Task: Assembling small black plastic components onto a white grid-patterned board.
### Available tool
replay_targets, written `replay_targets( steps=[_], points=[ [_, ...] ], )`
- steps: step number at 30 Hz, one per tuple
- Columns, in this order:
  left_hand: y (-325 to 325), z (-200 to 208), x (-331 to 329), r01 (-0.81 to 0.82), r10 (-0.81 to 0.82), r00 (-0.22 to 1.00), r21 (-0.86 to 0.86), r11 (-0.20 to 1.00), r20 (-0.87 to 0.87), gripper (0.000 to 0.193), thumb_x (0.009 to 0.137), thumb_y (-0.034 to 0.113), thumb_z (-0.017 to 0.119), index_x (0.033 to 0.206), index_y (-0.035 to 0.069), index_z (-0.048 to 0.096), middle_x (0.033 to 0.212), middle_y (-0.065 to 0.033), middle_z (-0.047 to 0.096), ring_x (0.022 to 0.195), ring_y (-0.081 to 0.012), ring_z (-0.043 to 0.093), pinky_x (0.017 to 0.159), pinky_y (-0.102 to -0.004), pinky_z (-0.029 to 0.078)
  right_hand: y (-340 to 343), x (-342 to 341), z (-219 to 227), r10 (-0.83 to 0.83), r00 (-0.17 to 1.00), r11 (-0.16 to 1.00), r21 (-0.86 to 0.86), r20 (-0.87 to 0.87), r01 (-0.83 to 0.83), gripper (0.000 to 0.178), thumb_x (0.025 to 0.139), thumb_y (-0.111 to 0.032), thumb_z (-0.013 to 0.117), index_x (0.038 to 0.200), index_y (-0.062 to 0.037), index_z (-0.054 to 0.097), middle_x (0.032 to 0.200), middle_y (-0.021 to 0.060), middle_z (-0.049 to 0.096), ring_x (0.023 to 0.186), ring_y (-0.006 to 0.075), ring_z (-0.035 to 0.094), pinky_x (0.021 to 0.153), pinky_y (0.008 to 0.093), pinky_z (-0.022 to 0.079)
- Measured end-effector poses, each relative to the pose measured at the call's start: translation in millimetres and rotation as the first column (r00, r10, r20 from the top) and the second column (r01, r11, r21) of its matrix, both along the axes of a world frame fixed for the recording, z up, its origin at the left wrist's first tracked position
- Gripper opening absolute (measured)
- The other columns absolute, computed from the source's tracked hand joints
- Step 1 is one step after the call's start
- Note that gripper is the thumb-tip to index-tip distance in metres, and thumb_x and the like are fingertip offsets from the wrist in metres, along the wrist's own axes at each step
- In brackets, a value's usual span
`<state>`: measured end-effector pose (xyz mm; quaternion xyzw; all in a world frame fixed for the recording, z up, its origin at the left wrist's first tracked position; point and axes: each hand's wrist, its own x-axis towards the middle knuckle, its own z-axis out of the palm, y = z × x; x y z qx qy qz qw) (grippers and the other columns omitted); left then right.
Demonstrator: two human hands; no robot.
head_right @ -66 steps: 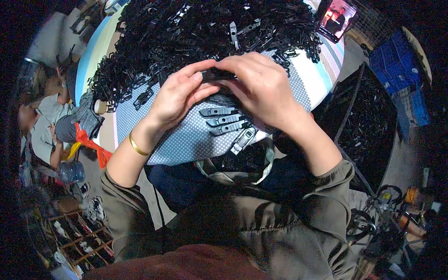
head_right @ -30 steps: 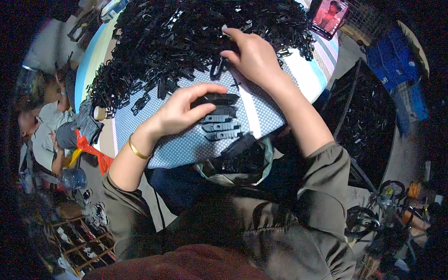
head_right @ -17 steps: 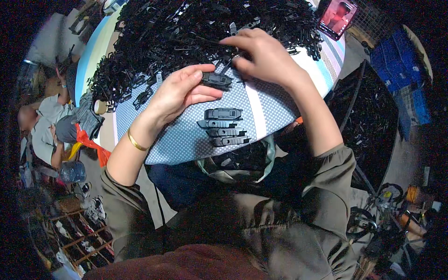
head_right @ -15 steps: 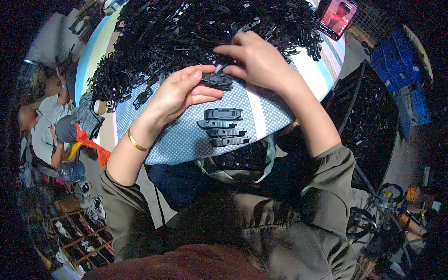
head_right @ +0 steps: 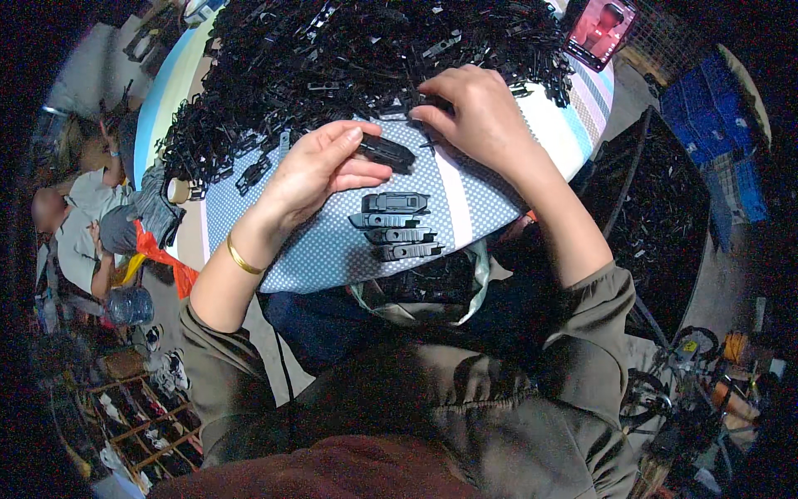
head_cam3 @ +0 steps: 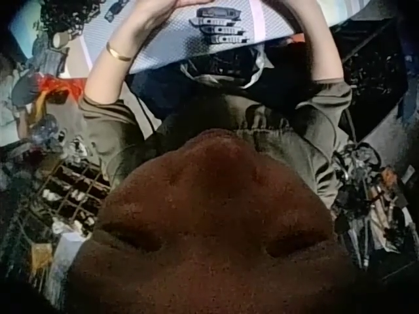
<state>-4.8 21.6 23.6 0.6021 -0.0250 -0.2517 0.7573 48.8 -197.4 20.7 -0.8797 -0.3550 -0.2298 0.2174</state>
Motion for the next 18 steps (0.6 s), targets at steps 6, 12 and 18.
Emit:
replay_targets(
  steps=[6, 12, 18],
  points=[
    [2.2, -3.2, 1.6, -0.167, 0.160, 0.985, -0.136, 0.977, -0.060, 0.026, 0.094, 0.020, 0.043, 0.107, -0.003, 0.048, 0.098, -0.0177, 0.060, 0.084, -0.0238, 0.065, 0.076, -0.0311, 0.055, 14.0, -35.7, 11.1, 0.170, 0.964, 0.973, 0.187, -0.204, -0.132, 0.034, 0.076, -0.018, 0.067, 0.105, -0.0017, 0.061, 0.094, 0.0143, 0.063, 0.079, 0.0239, 0.061, 0.069, 0.0306, 0.048],
    [1.4, 2.8, -3.4, -0.073, 0.072, 0.997, -0.133, 0.988, -0.013, 0.033, 0.093, 0.018, 0.045, 0.119, -0.003, 0.043, 0.093, -0.0171, 0.061, 0.080, -0.0210, 0.065, 0.074, -0.0293, 0.055, 18.5, -39.6, 9.0, 0.205, 0.729, 0.943, 0.332, -0.653, 0.032, 0.027, 0.085, -0.017, 0.059, 0.102, 0.0036, 0.061, 0.086, 0.0098, 0.065, 0.078, 0.0120, 0.061, 0.069, 0.0249, 0.048],
    [3.8, 8.7, -4.8, 0.043, -0.046, 0.996, 0.042, 0.998, 0.074, 0.033, 0.089, 0.013, 0.053, 0.115, -0.005, 0.047, 0.083, -0.0111, 0.062, 0.071, -0.0139, 0.062, 0.065, -0.0229, 0.053, 11.5, -37.3, 7.7, 0.319, 0.608, 0.901, 0.431, -0.727, 0.043, 0.026, 0.087, -0.018, 0.057, 0.101, 0.0032, 0.062, 0.079, 0.0053, 0.064, 0.072, 0.0092, 0.057, 0.065, 0.0230, 0.046]
  ],
)
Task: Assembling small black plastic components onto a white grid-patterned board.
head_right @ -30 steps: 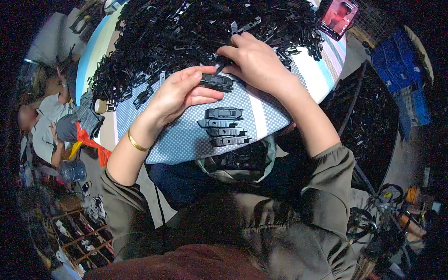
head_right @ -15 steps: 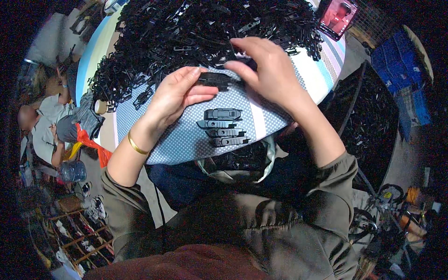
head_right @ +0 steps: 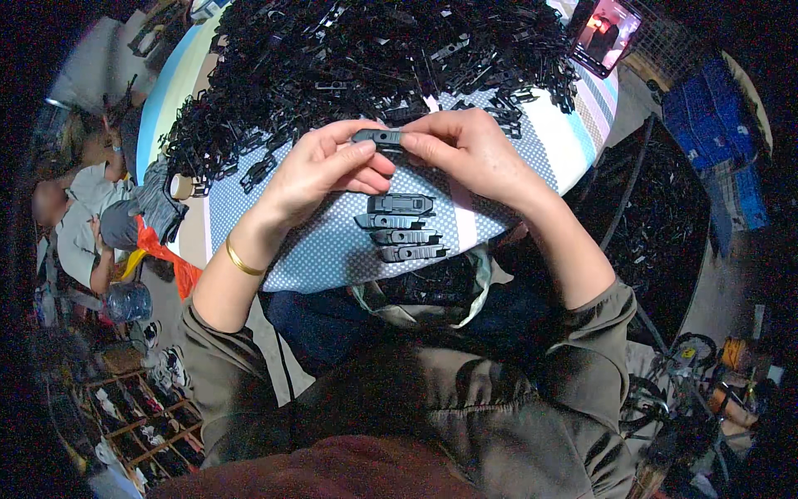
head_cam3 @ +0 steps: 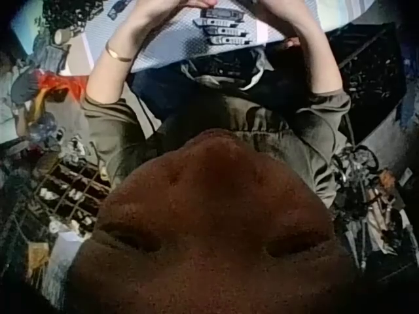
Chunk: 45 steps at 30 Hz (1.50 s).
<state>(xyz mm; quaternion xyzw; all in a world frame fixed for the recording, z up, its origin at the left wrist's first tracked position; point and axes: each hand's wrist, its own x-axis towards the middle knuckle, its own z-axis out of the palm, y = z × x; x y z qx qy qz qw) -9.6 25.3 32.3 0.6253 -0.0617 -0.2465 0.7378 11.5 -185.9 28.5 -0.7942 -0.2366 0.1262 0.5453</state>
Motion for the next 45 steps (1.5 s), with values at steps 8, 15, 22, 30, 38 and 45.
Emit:
replay_targets(
  steps=[8, 15, 22, 30, 38, 45],
  points=[
    [2.9, -5.5, -2.6, -0.005, -0.328, 0.791, 0.541, 0.841, 0.517, 0.022, 0.076, 0.006, 0.066, 0.097, -0.001, 0.062, 0.086, -0.0059, 0.064, 0.076, -0.0115, 0.059, 0.068, -0.0233, 0.048, -10.9, -1.6, 6.3, 0.224, 0.896, 0.957, -0.262, 0.383, -0.127, 0.023, 0.078, -0.015, 0.065, 0.094, 0.0010, 0.064, 0.084, 0.0131, 0.064, 0.074, 0.0218, 0.062, 0.065, 0.0296, 0.048],
    [-0.8, 2.7, 8.1, -0.047, -0.306, 0.779, 0.537, 0.842, 0.548, 0.016, 0.080, 0.013, 0.063, 0.087, -0.001, 0.065, 0.082, -0.0070, 0.063, 0.076, -0.0137, 0.059, 0.069, -0.0256, 0.047, -36.3, 28.1, -4.0, 0.023, 0.618, 0.899, -0.286, 0.786, 0.330, 0.019, 0.074, 0.000, 0.061, 0.094, -0.0015, 0.062, 0.095, 0.0111, 0.062, 0.082, 0.0261, 0.058, 0.072, 0.0337, 0.048],
    [-27.5, 9.2, 35.0, -0.457, -0.455, 0.360, 0.579, 0.675, 0.815, 0.025, 0.073, 0.014, 0.066, 0.092, 0.000, 0.063, 0.086, -0.0137, 0.059, 0.081, -0.0297, 0.058, 0.072, -0.0328, 0.047, -25.9, 30.7, -6.5, 0.147, 0.627, 0.904, -0.360, 0.765, 0.228, 0.022, 0.071, -0.005, 0.064, 0.092, -0.0010, 0.062, 0.091, 0.0104, 0.062, 0.087, 0.0269, 0.054, 0.078, 0.0363, 0.044],
    [-37.1, -7.0, 32.5, -0.607, -0.461, 0.178, 0.466, 0.644, 0.869, 0.010, 0.072, 0.009, 0.064, 0.077, 0.003, 0.059, 0.080, -0.0106, 0.057, 0.084, -0.0277, 0.053, 0.074, -0.0349, 0.045, -23.7, 25.4, -9.5, 0.026, 0.666, 0.967, -0.189, 0.746, 0.174, 0.013, 0.069, -0.009, 0.065, 0.079, -0.0016, 0.062, 0.075, 0.0099, 0.061, 0.076, 0.0274, 0.057, 0.075, 0.0345, 0.042],
    [-33.1, -11.1, 17.3, -0.502, -0.317, 0.382, 0.483, 0.718, 0.868, 0.017, 0.076, 0.007, 0.063, 0.089, 0.001, 0.055, 0.095, -0.0156, 0.058, 0.089, -0.0314, 0.058, 0.073, -0.0360, 0.048, -16.7, 19.2, -6.2, -0.099, 0.846, 0.985, -0.066, 0.524, 0.157, 0.012, 0.073, -0.009, 0.063, 0.082, 0.0003, 0.061, 0.075, 0.0082, 0.062, 0.069, 0.0165, 0.060, 0.064, 0.0281, 0.046],
    [-25.4, -7.7, 16.7, -0.593, -0.370, 0.158, 0.387, 0.706, 0.916, 0.021, 0.074, 0.003, 0.061, 0.095, 0.002, 0.057, 0.090, -0.0137, 0.061, 0.084, -0.0304, 0.059, 0.074, -0.0378, 0.048, -10.0, 13.2, 1.0, -0.112, 0.991, 0.993, 0.048, 0.075, 0.109, 0.017, 0.080, -0.012, 0.064, 0.090, 0.0021, 0.062, 0.075, 0.0034, 0.061, 0.072, 0.0089, 0.058, 0.062, 0.0227, 0.047]
  ],
)
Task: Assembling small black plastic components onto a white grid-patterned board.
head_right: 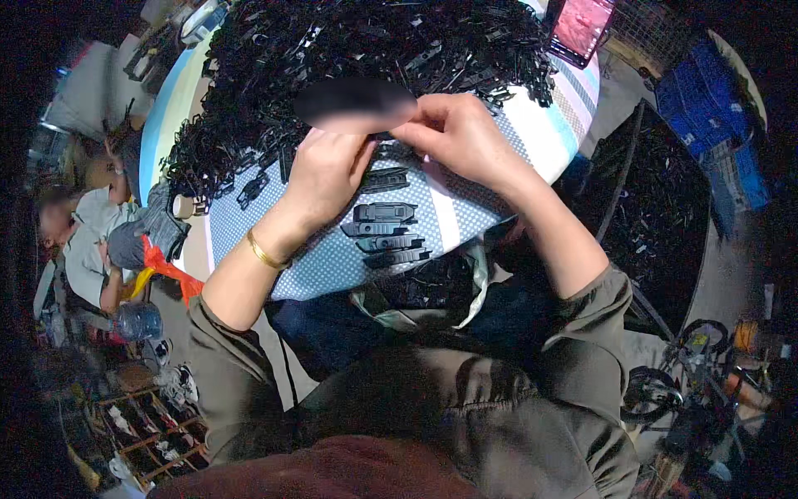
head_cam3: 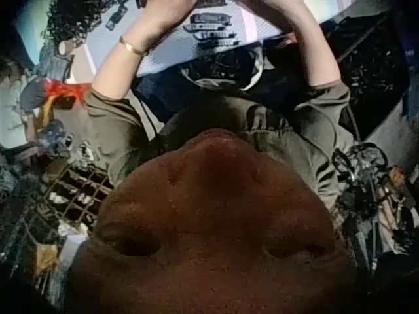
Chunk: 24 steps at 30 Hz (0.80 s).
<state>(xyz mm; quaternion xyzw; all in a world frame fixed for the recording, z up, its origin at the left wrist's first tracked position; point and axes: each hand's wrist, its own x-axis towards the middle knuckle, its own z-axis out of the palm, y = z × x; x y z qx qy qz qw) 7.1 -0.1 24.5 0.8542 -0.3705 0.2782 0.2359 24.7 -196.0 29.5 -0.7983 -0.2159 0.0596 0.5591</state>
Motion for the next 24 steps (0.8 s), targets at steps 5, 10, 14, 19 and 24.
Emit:
replay_targets(
  steps=[5, 10, 14, 19, 24],
  points=[
    [1.6, 5.3, -6.4, -0.046, -0.017, 0.881, -0.121, 0.992, -0.472, 0.023, 0.079, 0.006, 0.061, 0.100, 0.000, 0.057, 0.087, -0.0110, 0.063, 0.074, -0.0211, 0.062, 0.068, -0.0298, 0.049, 0.4, -4.4, 0.6, 0.095, 0.866, 0.980, -0.198, 0.492, 0.005, 0.015, 0.075, -0.004, 0.066, 0.089, -0.0020, 0.062, 0.074, 0.0062, 0.062, 0.069, 0.0146, 0.060, 0.060, 0.0269, 0.046],
    [13.6, 0.0, 9.1, -0.175, -0.307, 0.417, -0.407, 0.896, -0.855, 0.021, 0.090, 0.013, 0.052, 0.103, -0.003, 0.054, 0.081, -0.0048, 0.061, 0.065, -0.0067, 0.057, 0.060, -0.0182, 0.048, 3.8, -1.2, -1.6, 0.205, 0.528, 0.957, -0.281, 0.824, 0.067, 0.019, 0.065, 0.003, 0.065, 0.082, -0.0043, 0.060, 0.078, 0.0083, 0.062, 0.071, 0.0253, 0.060, 0.064, 0.0332, 0.047],
    [11.2, 2.5, 8.4, -0.293, -0.592, 0.053, -0.580, 0.760, -0.804, 0.025, 0.092, 0.017, 0.049, 0.109, -0.002, 0.048, 0.079, -0.0071, 0.061, 0.059, -0.0096, 0.058, 0.055, -0.0187, 0.050, 5.9, 1.7, -2.5, 0.108, 0.458, 0.984, -0.160, 0.882, 0.076, 0.019, 0.064, 0.004, 0.064, 0.082, -0.0037, 0.060, 0.080, 0.0087, 0.062, 0.072, 0.0249, 0.061, 0.063, 0.0315, 0.048],
    [10.0, 4.4, 7.1, -0.219, -0.656, 0.182, -0.680, 0.699, -0.733, 0.023, 0.092, 0.015, 0.047, 0.110, 0.000, 0.050, 0.082, -0.0071, 0.061, 0.059, -0.0096, 0.056, 0.056, -0.0202, 0.049, 15.3, -8.0, 5.9, -0.117, 0.746, 0.991, 0.026, 0.656, 0.132, 0.008, 0.078, -0.004, 0.060, 0.086, -0.0010, 0.060, 0.080, 0.0088, 0.062, 0.073, 0.0180, 0.061, 0.063, 0.0276, 0.048],
    [6.4, 0.3, 14.6, 0.050, -0.102, 0.962, -0.208, 0.977, -0.251, 0.023, 0.091, 0.011, 0.045, 0.109, 0.001, 0.055, 0.077, -0.0023, 0.058, 0.056, -0.0057, 0.050, 0.052, -0.0189, 0.041, 12.3, 2.2, -10.8, -0.107, 0.994, 0.977, 0.187, 0.031, 0.100, 0.018, 0.083, -0.018, 0.061, 0.087, -0.0004, 0.062, 0.071, 0.0017, 0.061, 0.059, 0.0055, 0.053, 0.053, 0.0214, 0.043]
  ],
)
